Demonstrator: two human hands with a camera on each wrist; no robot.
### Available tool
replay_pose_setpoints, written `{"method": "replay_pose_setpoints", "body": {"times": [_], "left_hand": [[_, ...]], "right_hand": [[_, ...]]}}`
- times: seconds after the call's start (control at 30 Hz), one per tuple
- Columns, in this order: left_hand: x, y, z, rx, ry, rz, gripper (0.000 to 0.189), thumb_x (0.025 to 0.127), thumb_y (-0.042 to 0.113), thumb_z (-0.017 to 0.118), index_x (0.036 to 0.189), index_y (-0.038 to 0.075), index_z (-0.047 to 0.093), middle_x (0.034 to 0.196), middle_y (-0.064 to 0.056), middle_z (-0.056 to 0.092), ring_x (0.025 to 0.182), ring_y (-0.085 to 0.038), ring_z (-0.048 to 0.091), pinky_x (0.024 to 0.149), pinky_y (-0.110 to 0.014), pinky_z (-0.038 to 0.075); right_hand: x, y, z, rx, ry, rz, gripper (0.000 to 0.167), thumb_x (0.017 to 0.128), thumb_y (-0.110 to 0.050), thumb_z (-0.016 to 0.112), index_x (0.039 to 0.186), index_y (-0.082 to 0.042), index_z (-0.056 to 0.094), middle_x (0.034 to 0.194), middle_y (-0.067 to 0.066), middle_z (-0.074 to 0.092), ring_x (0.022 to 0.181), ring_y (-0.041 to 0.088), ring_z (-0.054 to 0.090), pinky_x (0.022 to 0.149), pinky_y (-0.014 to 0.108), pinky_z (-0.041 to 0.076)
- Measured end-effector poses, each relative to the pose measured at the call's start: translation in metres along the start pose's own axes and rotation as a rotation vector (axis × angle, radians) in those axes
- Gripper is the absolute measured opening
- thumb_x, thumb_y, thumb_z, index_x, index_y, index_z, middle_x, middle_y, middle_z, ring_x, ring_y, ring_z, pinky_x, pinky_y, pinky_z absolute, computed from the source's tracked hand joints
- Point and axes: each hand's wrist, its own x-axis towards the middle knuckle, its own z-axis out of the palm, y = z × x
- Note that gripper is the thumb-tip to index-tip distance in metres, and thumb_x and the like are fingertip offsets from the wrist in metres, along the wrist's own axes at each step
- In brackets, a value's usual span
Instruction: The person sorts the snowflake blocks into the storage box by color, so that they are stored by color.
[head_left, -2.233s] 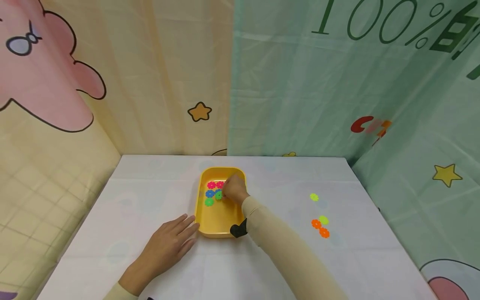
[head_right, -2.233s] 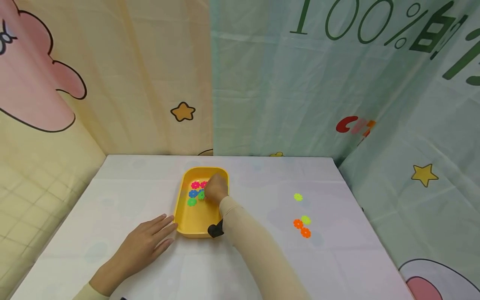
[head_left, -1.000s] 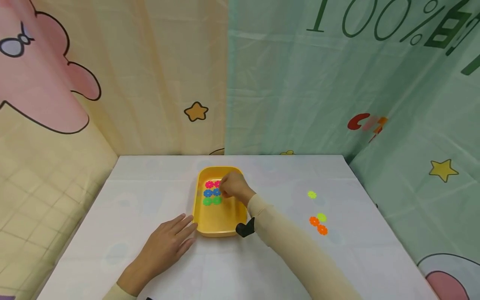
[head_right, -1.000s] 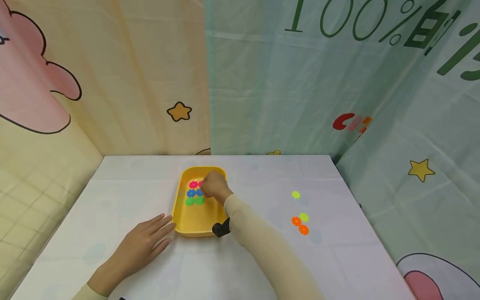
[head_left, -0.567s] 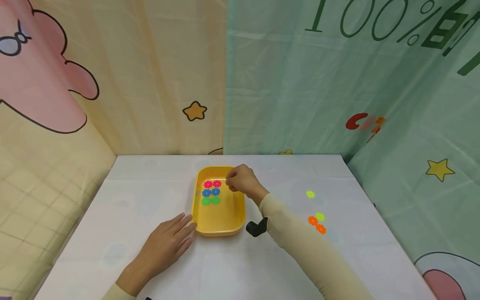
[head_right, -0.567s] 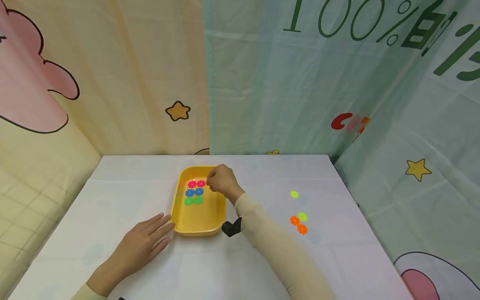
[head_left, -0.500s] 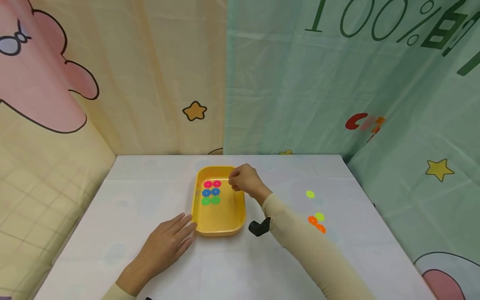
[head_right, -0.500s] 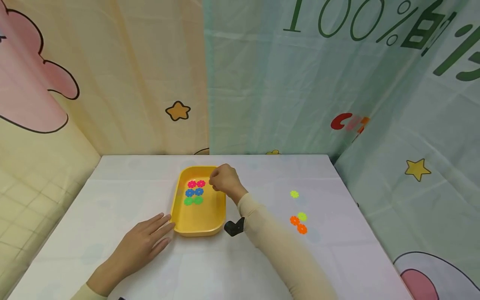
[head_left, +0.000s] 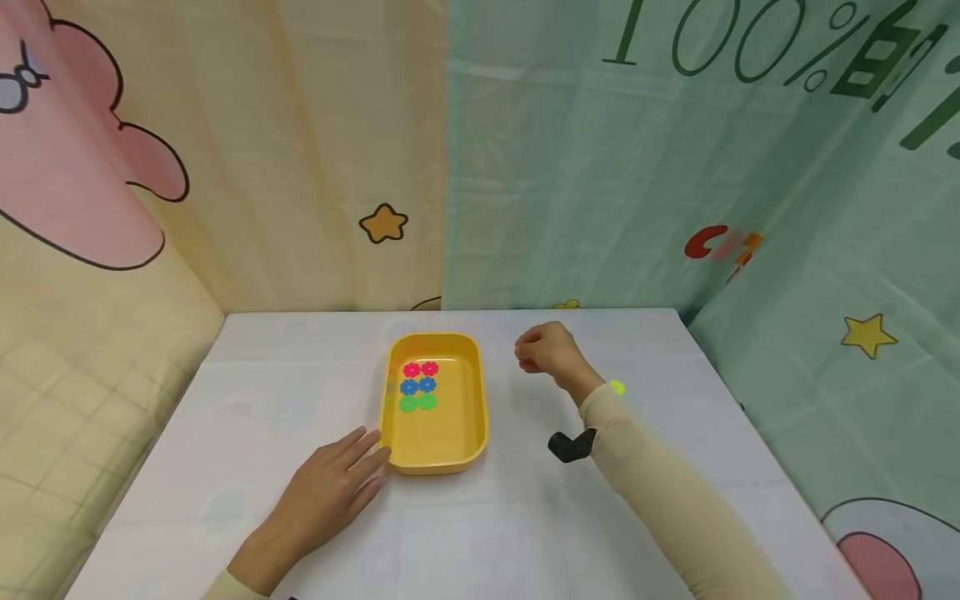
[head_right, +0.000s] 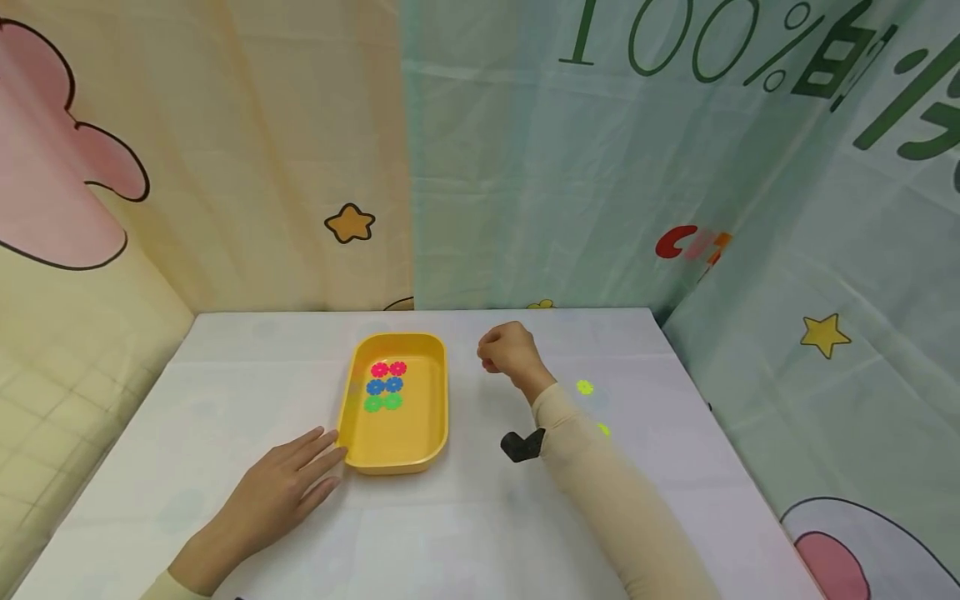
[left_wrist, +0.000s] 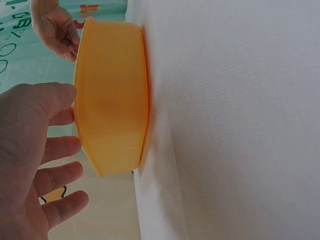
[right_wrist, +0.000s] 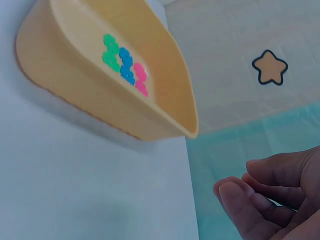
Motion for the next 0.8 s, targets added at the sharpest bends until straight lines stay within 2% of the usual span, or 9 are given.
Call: {"method": "replay_pose_setpoints", "body": {"times": [0.27, 0.47, 0.63, 0.8], "left_hand": [[0.000, -0.002, 0.000, 0.000, 0.002, 0.004, 0.047, 0.081, 0.029, 0.086, 0.124, 0.014, 0.073, 0.134, -0.010, 0.067, 0.126, -0.033, 0.062, 0.091, -0.052, 0.057], [-0.001, -0.002, 0.000, -0.005, -0.004, -0.003, 0.047, 0.082, 0.029, 0.086, 0.124, 0.014, 0.073, 0.135, -0.010, 0.067, 0.127, -0.033, 0.062, 0.091, -0.052, 0.057], [-0.003, -0.004, 0.003, -0.004, -0.003, -0.007, 0.046, 0.083, 0.031, 0.084, 0.124, 0.015, 0.073, 0.135, -0.010, 0.067, 0.127, -0.034, 0.061, 0.091, -0.052, 0.057], [-0.004, -0.005, 0.002, -0.001, -0.013, -0.011, 0.046, 0.084, 0.031, 0.084, 0.125, 0.016, 0.073, 0.135, -0.008, 0.067, 0.128, -0.033, 0.061, 0.092, -0.052, 0.057]], "right_hand": [[-0.001, 0.030, -0.052, 0.044, 0.066, 0.021, 0.024, 0.098, -0.006, 0.063, 0.117, 0.008, 0.068, 0.107, 0.015, 0.067, 0.084, 0.016, 0.068, 0.079, 0.029, 0.062], [-0.005, 0.043, -0.085, 0.101, 0.152, 0.047, 0.030, 0.100, -0.010, 0.062, 0.124, 0.008, 0.064, 0.105, 0.013, 0.069, 0.082, 0.013, 0.069, 0.078, 0.026, 0.062], [-0.011, 0.059, -0.110, 0.143, 0.229, 0.077, 0.037, 0.101, -0.012, 0.062, 0.131, 0.009, 0.059, 0.106, 0.012, 0.068, 0.080, 0.010, 0.070, 0.077, 0.024, 0.061], [-0.017, 0.078, -0.127, 0.157, 0.259, 0.120, 0.040, 0.102, -0.013, 0.061, 0.135, 0.008, 0.056, 0.100, 0.006, 0.067, 0.078, 0.009, 0.070, 0.075, 0.022, 0.061]]}}
